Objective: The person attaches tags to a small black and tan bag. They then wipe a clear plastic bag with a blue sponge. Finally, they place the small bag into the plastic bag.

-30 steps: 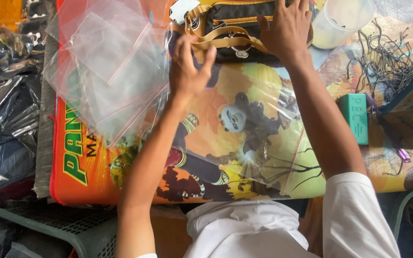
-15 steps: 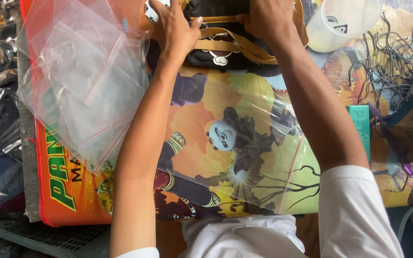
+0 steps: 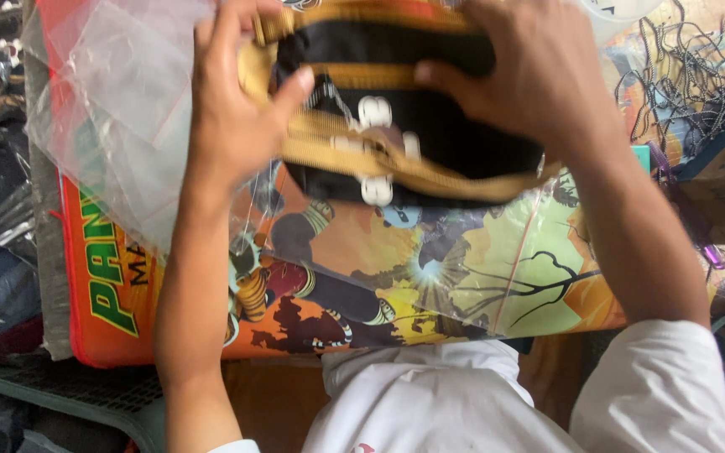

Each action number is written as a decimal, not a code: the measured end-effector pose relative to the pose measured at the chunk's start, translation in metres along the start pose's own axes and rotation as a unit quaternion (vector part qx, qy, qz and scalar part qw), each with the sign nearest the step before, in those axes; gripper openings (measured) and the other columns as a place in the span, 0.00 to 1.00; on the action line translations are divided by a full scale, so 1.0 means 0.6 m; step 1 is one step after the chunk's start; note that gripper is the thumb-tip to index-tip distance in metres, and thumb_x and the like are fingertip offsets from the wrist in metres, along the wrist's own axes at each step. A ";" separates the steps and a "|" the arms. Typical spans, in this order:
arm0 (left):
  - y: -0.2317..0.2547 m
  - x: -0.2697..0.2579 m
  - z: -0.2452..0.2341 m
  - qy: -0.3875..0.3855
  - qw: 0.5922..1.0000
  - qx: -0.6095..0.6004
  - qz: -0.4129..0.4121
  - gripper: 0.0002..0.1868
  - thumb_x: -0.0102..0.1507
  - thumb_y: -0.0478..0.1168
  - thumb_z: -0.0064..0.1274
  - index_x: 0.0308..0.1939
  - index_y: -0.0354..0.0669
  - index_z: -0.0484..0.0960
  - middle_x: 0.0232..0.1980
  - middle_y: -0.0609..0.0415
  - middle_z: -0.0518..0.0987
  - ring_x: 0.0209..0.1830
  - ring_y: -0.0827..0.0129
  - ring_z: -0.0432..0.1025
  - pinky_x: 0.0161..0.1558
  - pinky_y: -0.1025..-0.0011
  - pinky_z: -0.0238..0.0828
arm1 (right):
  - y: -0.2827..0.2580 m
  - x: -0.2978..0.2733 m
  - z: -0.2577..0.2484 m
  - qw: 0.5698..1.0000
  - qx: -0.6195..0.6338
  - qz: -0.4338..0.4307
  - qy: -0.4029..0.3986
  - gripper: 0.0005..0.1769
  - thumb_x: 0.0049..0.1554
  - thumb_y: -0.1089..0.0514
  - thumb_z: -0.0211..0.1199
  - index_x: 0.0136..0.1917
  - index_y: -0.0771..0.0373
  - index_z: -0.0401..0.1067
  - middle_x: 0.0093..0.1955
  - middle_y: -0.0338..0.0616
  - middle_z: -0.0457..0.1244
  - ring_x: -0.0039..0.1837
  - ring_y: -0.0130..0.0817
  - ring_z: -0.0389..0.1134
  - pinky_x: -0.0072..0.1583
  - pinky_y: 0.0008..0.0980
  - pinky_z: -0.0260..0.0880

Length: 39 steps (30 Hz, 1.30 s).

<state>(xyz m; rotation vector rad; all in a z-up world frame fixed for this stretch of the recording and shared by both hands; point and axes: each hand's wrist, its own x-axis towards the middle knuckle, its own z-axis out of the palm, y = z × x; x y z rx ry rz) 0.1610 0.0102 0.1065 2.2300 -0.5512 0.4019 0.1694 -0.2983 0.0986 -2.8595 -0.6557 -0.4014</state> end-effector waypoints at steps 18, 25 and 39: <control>0.064 -0.229 0.100 0.145 0.917 -0.345 -0.138 0.17 0.71 0.38 0.56 0.59 0.37 0.69 0.75 0.41 0.55 0.58 0.49 0.78 0.52 0.61 0.86 | -0.180 -0.229 0.106 0.988 0.133 -0.079 -0.027 0.42 0.52 0.34 0.68 0.73 0.55 0.67 0.54 0.44 0.62 0.52 0.47 0.66 0.50 0.43 0.64; 0.070 -0.241 0.114 0.087 0.965 -0.242 -0.052 0.15 0.70 0.34 0.47 0.60 0.35 0.69 0.57 0.48 0.72 0.47 0.54 0.82 0.43 0.63 0.84 | -0.134 -0.238 0.140 0.990 0.110 0.036 -0.086 0.11 0.63 0.50 0.62 0.56 0.54 0.74 0.46 0.41 0.61 0.39 0.57 0.70 0.41 0.52 0.71; 0.068 -0.255 0.170 -0.157 0.955 0.250 0.025 0.19 0.68 0.43 0.51 0.61 0.40 0.75 0.59 0.48 0.71 0.57 0.52 0.65 0.48 0.57 0.67 | -0.123 -0.255 0.082 0.992 0.052 0.035 -0.105 0.06 0.63 0.61 0.56 0.53 0.60 0.71 0.46 0.43 0.59 0.44 0.45 0.69 0.39 0.41 0.69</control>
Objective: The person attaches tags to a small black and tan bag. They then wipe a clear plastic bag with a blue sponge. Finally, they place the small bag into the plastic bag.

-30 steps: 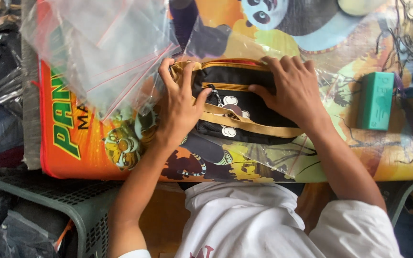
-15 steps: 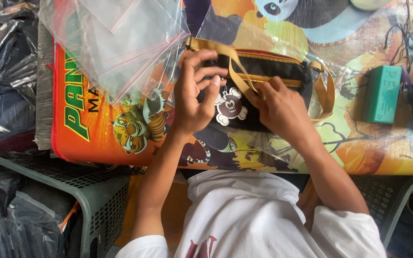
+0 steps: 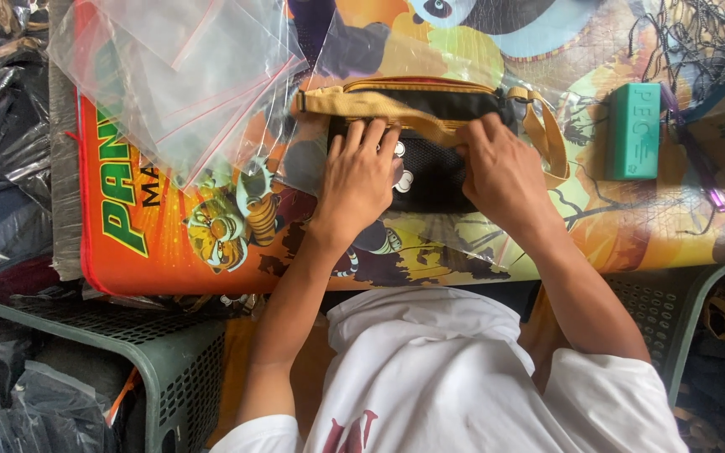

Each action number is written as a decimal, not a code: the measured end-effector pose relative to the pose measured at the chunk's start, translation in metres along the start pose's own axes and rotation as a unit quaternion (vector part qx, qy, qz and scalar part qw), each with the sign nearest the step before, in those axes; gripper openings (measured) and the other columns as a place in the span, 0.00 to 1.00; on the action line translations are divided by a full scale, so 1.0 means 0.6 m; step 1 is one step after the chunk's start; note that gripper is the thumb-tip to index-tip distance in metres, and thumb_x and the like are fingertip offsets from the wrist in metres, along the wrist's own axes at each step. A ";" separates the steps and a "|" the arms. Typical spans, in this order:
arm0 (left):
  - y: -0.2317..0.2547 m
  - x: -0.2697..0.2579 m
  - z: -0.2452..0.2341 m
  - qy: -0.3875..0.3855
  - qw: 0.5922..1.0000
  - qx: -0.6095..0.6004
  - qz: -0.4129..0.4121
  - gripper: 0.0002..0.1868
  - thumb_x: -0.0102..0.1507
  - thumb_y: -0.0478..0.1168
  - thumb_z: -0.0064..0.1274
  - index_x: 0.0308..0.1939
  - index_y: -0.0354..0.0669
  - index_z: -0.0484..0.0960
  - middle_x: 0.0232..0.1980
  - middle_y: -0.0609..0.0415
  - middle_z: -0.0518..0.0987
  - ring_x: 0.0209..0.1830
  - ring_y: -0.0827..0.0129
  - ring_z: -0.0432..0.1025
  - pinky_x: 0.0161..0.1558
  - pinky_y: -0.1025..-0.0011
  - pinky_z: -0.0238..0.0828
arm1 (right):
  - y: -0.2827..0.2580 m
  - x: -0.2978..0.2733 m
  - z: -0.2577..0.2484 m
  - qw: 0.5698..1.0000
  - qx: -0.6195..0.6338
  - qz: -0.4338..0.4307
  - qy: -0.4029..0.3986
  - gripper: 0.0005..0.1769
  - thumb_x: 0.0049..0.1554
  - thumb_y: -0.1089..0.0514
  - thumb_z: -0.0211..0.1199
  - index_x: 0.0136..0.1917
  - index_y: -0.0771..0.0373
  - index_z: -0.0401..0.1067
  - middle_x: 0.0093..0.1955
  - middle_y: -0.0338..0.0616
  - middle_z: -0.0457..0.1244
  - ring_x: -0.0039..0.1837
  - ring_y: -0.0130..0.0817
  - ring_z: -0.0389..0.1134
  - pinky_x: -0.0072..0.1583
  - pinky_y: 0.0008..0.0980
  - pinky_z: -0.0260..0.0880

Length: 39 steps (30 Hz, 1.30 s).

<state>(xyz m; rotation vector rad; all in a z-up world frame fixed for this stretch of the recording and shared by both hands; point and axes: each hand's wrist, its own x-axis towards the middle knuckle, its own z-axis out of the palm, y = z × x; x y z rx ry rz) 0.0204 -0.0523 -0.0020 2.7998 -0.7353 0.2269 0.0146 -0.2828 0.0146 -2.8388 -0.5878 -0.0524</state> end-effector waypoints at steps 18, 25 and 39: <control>-0.025 0.107 0.006 0.159 0.978 0.117 0.066 0.18 0.55 0.36 0.69 0.46 0.44 0.81 0.47 0.54 0.79 0.49 0.60 0.70 0.55 0.59 0.61 | 0.036 0.056 0.013 0.977 -0.095 0.022 0.190 0.16 0.54 0.57 0.74 0.56 0.48 0.79 0.53 0.38 0.62 0.36 0.41 0.63 0.28 0.34 0.56; 0.009 0.078 -0.071 0.300 0.944 0.048 0.130 0.06 0.75 0.36 0.63 0.53 0.37 0.84 0.63 0.46 0.77 0.68 0.47 0.65 0.72 0.27 0.34 | -0.014 0.041 -0.061 0.900 -0.068 -0.028 0.430 0.15 0.58 0.65 0.80 0.47 0.55 0.74 0.52 0.38 0.61 0.38 0.32 0.63 0.32 0.33 0.55; 0.052 0.017 0.019 0.185 0.962 0.172 0.101 0.16 0.79 0.42 0.46 0.69 0.49 0.77 0.75 0.48 0.67 0.77 0.59 0.59 0.73 0.24 0.33 | -0.095 0.015 -0.057 0.981 0.148 -0.033 0.125 0.20 0.66 0.64 0.52 0.70 0.74 0.60 0.63 0.65 0.61 0.60 0.61 0.60 0.61 0.54 0.60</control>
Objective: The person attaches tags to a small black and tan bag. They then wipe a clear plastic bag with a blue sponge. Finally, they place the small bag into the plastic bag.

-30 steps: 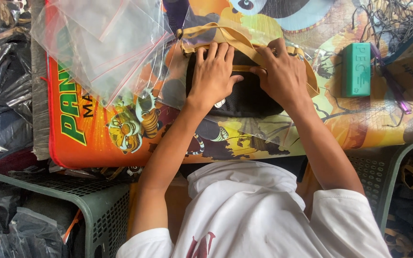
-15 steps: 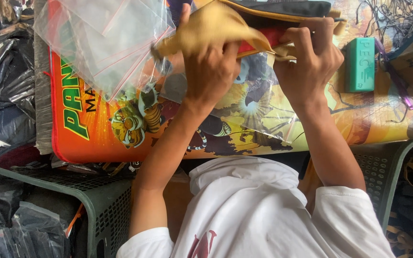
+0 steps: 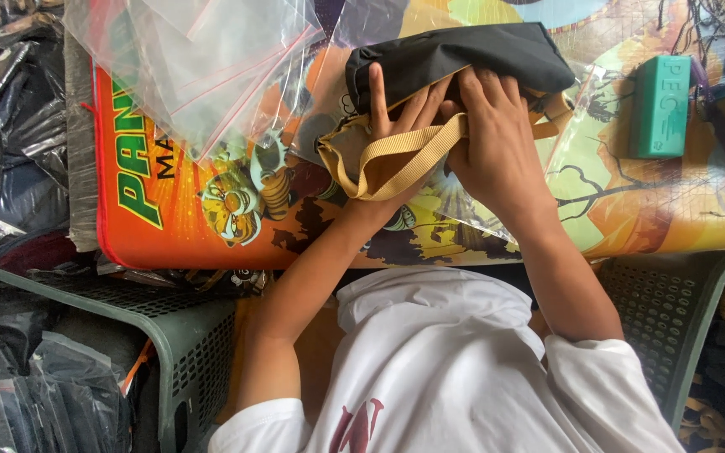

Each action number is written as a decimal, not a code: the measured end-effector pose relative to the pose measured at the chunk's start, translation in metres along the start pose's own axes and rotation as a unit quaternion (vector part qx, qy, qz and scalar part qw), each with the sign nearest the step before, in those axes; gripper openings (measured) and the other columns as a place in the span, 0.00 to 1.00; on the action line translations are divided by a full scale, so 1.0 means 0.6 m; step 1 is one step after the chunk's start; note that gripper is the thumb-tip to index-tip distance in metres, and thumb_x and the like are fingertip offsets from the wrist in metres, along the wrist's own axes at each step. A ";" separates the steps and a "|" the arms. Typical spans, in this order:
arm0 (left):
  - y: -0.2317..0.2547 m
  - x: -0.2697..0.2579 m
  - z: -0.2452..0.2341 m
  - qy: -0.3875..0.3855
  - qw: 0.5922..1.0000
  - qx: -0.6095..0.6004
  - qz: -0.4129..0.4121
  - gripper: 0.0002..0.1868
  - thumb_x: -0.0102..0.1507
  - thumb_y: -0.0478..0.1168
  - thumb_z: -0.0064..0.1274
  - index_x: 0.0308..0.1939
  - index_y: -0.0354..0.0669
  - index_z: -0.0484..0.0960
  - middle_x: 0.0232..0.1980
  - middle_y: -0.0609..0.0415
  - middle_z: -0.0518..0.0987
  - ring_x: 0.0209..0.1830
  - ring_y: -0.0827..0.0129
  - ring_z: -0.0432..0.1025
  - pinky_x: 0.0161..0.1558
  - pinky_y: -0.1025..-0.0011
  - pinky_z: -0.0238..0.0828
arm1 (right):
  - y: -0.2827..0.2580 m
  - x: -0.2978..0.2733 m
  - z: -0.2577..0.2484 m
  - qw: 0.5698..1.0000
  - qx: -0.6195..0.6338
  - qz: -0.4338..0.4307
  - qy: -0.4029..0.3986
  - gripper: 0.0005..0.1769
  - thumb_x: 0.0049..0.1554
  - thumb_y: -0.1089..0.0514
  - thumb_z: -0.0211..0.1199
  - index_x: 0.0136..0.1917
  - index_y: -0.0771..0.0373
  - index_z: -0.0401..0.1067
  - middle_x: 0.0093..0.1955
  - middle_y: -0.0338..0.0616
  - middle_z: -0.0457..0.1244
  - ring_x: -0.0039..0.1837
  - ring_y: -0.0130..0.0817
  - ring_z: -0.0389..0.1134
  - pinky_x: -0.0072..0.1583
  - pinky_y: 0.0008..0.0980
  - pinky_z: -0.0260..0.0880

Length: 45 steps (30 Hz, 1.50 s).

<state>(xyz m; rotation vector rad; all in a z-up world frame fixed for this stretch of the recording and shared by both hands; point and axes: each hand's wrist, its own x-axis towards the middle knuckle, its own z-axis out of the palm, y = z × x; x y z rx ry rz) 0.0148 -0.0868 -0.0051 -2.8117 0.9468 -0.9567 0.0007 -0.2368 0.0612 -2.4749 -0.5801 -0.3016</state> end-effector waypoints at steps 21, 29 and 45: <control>0.037 -0.057 -0.182 -0.092 0.966 -0.234 -0.060 0.34 0.61 0.46 0.65 0.70 0.48 0.72 0.77 0.45 0.64 0.75 0.42 0.61 0.65 0.44 0.66 | 0.108 -0.060 0.133 0.984 -0.179 -0.008 -0.008 0.07 0.55 0.60 0.63 0.35 0.60 0.78 0.39 0.55 0.70 0.40 0.60 0.68 0.38 0.48 0.57; 0.035 -0.089 -0.067 -0.176 0.953 -0.171 -0.179 0.51 0.50 0.55 0.76 0.73 0.51 0.68 0.71 0.49 0.69 0.74 0.49 0.64 0.66 0.46 0.66 | 0.062 -0.098 0.067 0.958 0.000 0.107 -0.266 0.13 0.51 0.62 0.63 0.47 0.74 0.74 0.43 0.70 0.68 0.57 0.75 0.67 0.48 0.69 0.61; 0.009 -0.056 -0.061 -0.150 0.911 -0.267 -0.277 0.17 0.59 0.36 0.59 0.52 0.51 0.81 0.44 0.50 0.83 0.48 0.49 0.81 0.49 0.51 0.79 | -0.034 -0.163 0.096 0.999 -0.048 0.002 0.008 0.42 0.50 0.41 0.75 0.68 0.68 0.70 0.61 0.66 0.65 0.67 0.59 0.68 0.66 0.52 0.65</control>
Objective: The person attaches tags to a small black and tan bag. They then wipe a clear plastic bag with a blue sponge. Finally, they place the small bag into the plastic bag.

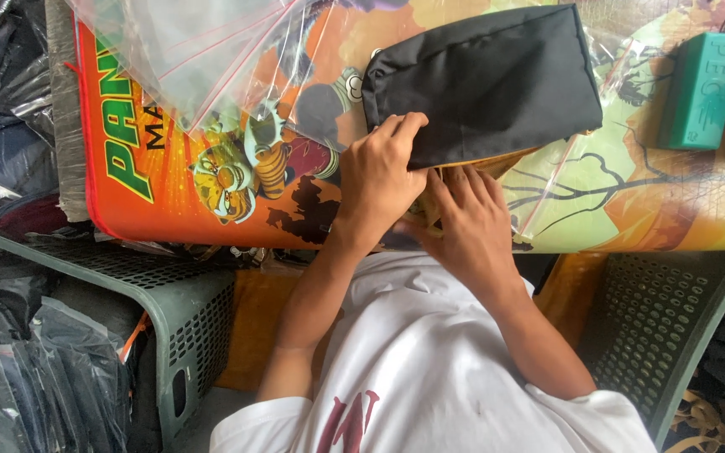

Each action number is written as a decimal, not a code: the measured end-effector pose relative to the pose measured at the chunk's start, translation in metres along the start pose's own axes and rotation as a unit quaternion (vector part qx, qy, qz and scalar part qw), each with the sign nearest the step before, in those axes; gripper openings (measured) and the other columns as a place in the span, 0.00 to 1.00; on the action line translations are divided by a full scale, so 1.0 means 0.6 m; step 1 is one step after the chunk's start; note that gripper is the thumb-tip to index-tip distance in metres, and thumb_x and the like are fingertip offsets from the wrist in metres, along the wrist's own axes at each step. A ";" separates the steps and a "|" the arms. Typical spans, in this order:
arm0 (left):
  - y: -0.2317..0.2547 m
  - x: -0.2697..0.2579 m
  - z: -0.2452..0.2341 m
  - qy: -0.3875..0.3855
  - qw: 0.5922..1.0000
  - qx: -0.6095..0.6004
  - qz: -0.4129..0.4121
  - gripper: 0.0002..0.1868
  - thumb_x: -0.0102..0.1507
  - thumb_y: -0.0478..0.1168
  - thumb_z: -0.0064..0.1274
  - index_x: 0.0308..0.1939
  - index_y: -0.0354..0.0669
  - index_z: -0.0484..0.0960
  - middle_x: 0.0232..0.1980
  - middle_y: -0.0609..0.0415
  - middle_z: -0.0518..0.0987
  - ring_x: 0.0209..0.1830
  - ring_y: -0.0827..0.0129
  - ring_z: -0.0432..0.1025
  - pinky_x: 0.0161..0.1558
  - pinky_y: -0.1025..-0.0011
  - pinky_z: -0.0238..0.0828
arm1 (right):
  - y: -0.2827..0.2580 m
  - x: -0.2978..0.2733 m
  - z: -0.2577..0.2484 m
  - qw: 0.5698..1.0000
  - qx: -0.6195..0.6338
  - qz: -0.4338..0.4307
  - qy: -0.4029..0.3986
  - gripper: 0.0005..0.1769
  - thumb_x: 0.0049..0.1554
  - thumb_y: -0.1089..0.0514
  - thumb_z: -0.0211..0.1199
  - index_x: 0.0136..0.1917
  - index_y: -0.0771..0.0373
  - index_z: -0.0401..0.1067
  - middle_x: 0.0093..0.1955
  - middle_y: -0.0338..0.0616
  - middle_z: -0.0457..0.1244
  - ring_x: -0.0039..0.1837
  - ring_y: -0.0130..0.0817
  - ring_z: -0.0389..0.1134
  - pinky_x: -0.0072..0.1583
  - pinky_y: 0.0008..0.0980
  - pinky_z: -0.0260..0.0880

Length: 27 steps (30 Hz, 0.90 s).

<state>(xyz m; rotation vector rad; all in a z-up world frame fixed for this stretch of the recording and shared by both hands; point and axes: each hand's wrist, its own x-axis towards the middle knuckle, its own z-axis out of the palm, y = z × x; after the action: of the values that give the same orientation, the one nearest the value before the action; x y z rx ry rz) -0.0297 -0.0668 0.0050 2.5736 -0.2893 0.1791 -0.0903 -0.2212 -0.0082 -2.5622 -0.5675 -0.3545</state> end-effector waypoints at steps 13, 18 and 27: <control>-0.008 0.009 -0.048 -0.075 0.988 -0.116 0.063 0.24 0.66 0.37 0.58 0.67 0.53 0.79 0.61 0.40 0.81 0.65 0.34 0.71 0.65 0.36 0.65 | 0.086 0.043 0.068 0.993 0.018 0.116 0.033 0.15 0.47 0.71 0.66 0.50 0.73 0.79 0.38 0.59 0.69 0.42 0.61 0.71 0.38 0.48 0.70; -0.009 -0.008 -0.031 -0.067 0.988 -0.102 0.097 0.27 0.65 0.37 0.60 0.69 0.57 0.78 0.66 0.41 0.78 0.69 0.35 0.69 0.68 0.38 0.63 | 0.070 0.057 0.071 0.996 0.017 0.088 0.011 0.13 0.51 0.66 0.65 0.50 0.71 0.78 0.38 0.58 0.69 0.44 0.61 0.71 0.42 0.52 0.69; -0.021 -0.018 0.002 0.042 0.998 0.011 0.055 0.38 0.59 0.20 0.54 0.73 0.48 0.73 0.70 0.43 0.75 0.70 0.41 0.68 0.62 0.43 0.72 | 0.052 0.081 0.053 0.999 -0.011 0.040 -0.032 0.14 0.61 0.53 0.61 0.51 0.67 0.78 0.39 0.55 0.68 0.50 0.62 0.72 0.52 0.62 0.67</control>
<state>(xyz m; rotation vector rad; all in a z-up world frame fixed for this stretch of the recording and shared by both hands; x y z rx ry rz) -0.0372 -0.0554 -0.0043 2.5654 -0.4009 0.3326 -0.0288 -0.2141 -0.0309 -2.6162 -0.4836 -0.2542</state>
